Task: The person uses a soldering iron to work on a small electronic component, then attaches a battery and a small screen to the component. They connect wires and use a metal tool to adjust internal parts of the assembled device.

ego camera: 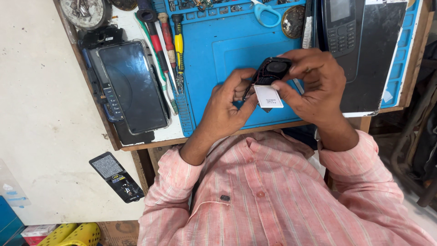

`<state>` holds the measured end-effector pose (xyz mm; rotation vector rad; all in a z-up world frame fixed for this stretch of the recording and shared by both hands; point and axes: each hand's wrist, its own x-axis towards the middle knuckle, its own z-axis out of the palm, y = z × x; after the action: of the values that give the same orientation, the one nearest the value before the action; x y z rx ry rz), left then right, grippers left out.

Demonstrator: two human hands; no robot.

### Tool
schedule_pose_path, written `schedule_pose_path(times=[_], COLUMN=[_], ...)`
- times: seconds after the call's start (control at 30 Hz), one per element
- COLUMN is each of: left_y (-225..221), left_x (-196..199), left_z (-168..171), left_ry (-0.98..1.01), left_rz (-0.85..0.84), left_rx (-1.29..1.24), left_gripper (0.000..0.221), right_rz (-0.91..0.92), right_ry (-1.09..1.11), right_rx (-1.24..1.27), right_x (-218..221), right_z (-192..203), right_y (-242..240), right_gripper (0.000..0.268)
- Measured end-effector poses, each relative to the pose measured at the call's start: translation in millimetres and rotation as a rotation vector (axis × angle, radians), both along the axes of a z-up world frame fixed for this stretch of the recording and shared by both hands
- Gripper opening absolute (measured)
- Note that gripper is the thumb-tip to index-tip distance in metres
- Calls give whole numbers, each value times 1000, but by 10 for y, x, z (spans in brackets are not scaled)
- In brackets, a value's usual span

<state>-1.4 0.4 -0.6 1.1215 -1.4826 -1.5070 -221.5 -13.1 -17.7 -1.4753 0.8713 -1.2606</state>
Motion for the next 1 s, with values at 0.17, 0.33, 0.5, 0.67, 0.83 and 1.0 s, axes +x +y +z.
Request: schedule_pose_path(times=[0.17,0.33,0.5,0.67,0.83,1.0], left_y=[-8,7,16,29,30,43], left_x=[-16,-23,-36,-34,-33,-50], left_z=[-21,-49,-61,-68,-84,-100], left_ry=[23,-10,28,37,30,17], left_rz=[-7,-4,8,11,10,9], left_rx=[22,10,13,11,-19,-5], left_gripper=[35,35,37,37,36,35], right_rz=[-82,-103,-87,-29,-3,-14], right_ry=[52,54,48,29,18,42], right_rx=[94,103,101,79,65,36], right_x=[-36,-27,-32,-65,-62,-51], right_z=[-61,-97,-112,-84,-64,-59], right_y=[54,68,62,33,11,18], right_gripper=[40,36,36,41,46,49])
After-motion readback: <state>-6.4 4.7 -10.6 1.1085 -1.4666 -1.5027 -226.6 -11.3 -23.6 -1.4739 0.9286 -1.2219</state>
